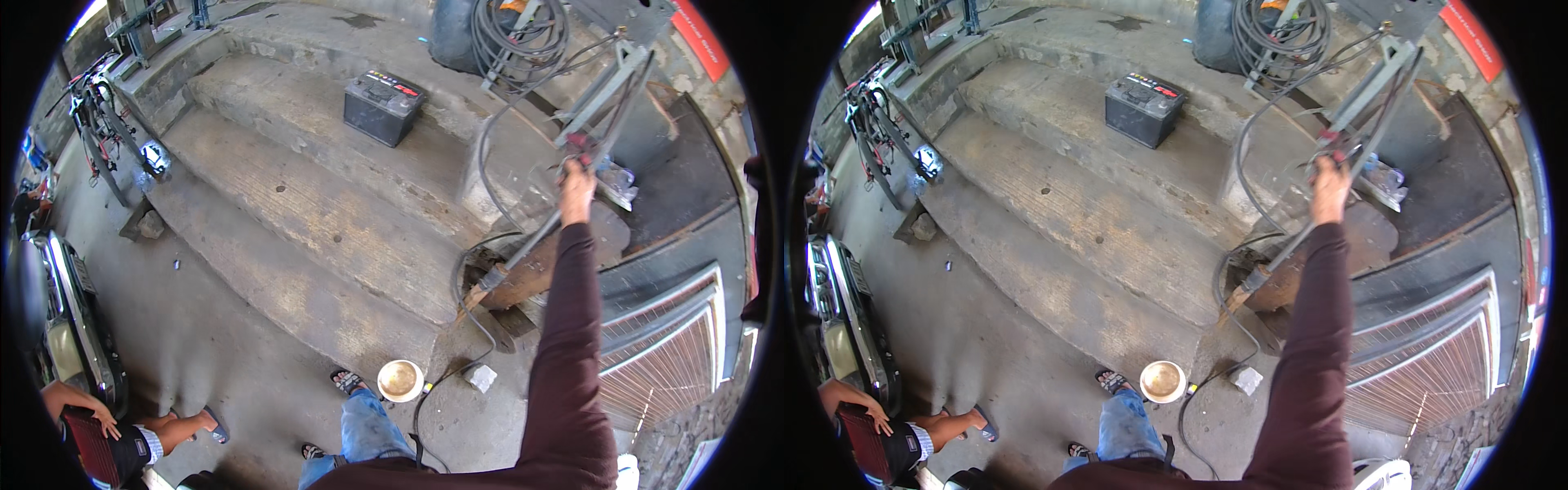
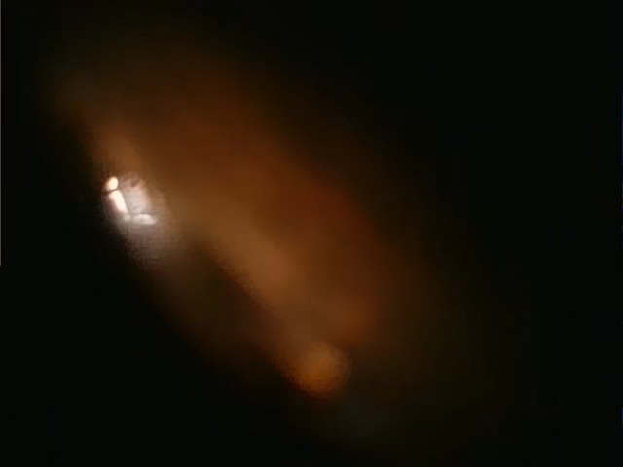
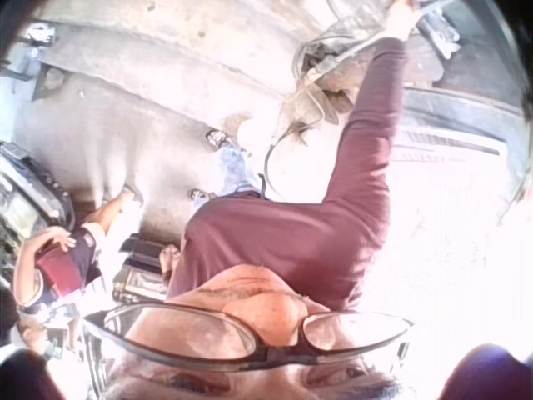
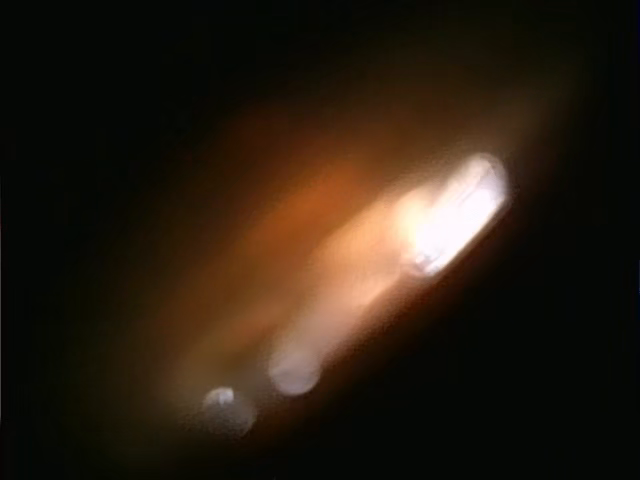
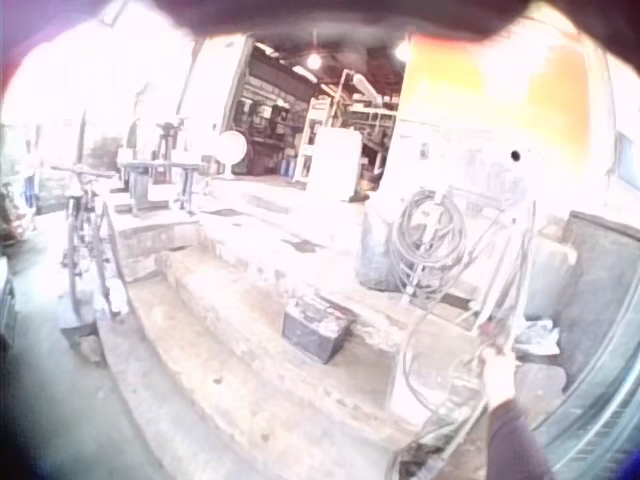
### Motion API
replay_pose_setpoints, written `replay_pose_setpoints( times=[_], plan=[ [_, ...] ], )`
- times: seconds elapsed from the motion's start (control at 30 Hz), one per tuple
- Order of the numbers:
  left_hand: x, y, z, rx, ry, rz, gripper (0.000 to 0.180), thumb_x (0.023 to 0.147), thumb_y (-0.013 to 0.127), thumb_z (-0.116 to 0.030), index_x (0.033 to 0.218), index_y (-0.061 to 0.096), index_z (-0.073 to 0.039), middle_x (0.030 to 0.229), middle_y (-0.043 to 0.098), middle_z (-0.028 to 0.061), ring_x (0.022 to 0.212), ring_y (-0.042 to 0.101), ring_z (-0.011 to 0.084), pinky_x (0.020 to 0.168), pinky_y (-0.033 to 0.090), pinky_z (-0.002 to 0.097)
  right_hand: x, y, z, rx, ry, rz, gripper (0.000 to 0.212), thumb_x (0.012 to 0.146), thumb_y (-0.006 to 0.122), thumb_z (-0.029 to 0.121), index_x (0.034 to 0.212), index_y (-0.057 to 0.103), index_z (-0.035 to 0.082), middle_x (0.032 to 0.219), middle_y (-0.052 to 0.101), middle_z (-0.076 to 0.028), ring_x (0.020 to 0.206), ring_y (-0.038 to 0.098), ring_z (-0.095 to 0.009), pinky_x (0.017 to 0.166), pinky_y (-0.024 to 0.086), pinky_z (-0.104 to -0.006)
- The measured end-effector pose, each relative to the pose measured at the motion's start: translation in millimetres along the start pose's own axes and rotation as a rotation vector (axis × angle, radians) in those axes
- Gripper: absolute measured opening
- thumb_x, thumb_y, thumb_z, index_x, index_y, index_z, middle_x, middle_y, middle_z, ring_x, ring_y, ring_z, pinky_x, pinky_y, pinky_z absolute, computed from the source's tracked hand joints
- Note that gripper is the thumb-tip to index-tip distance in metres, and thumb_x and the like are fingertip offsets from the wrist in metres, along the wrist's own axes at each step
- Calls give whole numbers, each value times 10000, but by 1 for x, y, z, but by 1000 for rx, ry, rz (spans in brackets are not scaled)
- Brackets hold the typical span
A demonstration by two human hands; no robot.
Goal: The person works on a car's engine bay, handling jumper cables and a battery charger. They connect the cables to the car battery and adjust the charger settings.
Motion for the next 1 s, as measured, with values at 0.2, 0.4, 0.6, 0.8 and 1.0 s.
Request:
replay_pose_setpoints(
  times=[0.2, 0.4, 0.6, 0.8, 1.0],
  plan=[
    [25, -63, -79, -178, 124, -141, 312, 1025, 599, -221, 1314, 540, -118, 1099, 673, 90, 824, 642, 200, 653, 534, 318, 89, 52, -128, 203, 285, 12, 151, 907, 686, 128, 1041, 686, 60, 799, 624, 19, 633, 541, -106, 568, 428, -281],
    [20, -63, -91, -429, 182, 87, 443, 1045, 555, -192, 1464, 431, -124, 1297, 617, 136, 1023, 637, 229, 798, 566, 353, 23, 101, -239, -570, 304, 106, 388, 859, 676, 232, 1156, 699, -17, 1005, 742, -266, 1014, 728, -390, 901, 531, -436],
    [2, -58, -100, 124, 156, 31, 591, 990, 657, -102, 1500, 377, 2, 1228, 648, 154, 1043, 662, 236, 773, 597, 391, 60, 90, -312, -315, 513, -9, 590, 840, 683, 320, 1298, 614, -46, 1187, 680, -286, 1152, 644, -443, 1056, 460, -466],
    [-32, -11, -135, 404, 202, -180, 468, 980, 699, -136, 1377, 529, 43, 1111, 685, 128, 920, 660, 169, 716, 575, 333, 6, 76, -228, -446, 49, -297, 647, 908, 645, 210, 1462, 476, -78, 1474, 437, -346, 1385, 414, -485, 1173, 342, -511],
    [-80, 51, -133, 827, 431, -276, 551, 924, 674, -396, 1287, 641, 17, 1177, 694, 303, 1083, 666, 457, 993, 510, 480, -296, 126, -159, -572, 438, 314, 614, 984, 659, 265, 1480, 476, -47, 1522, 425, -351, 1451, 371, -453, 1199, 316, -518]
  ],
)
Point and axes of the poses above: each hand's wrist, its own x-axis towards the middle knuckle, its own y-axis out of the palm, z = x × y, the point moved 5 cm from there along x, towards the middle knuckle
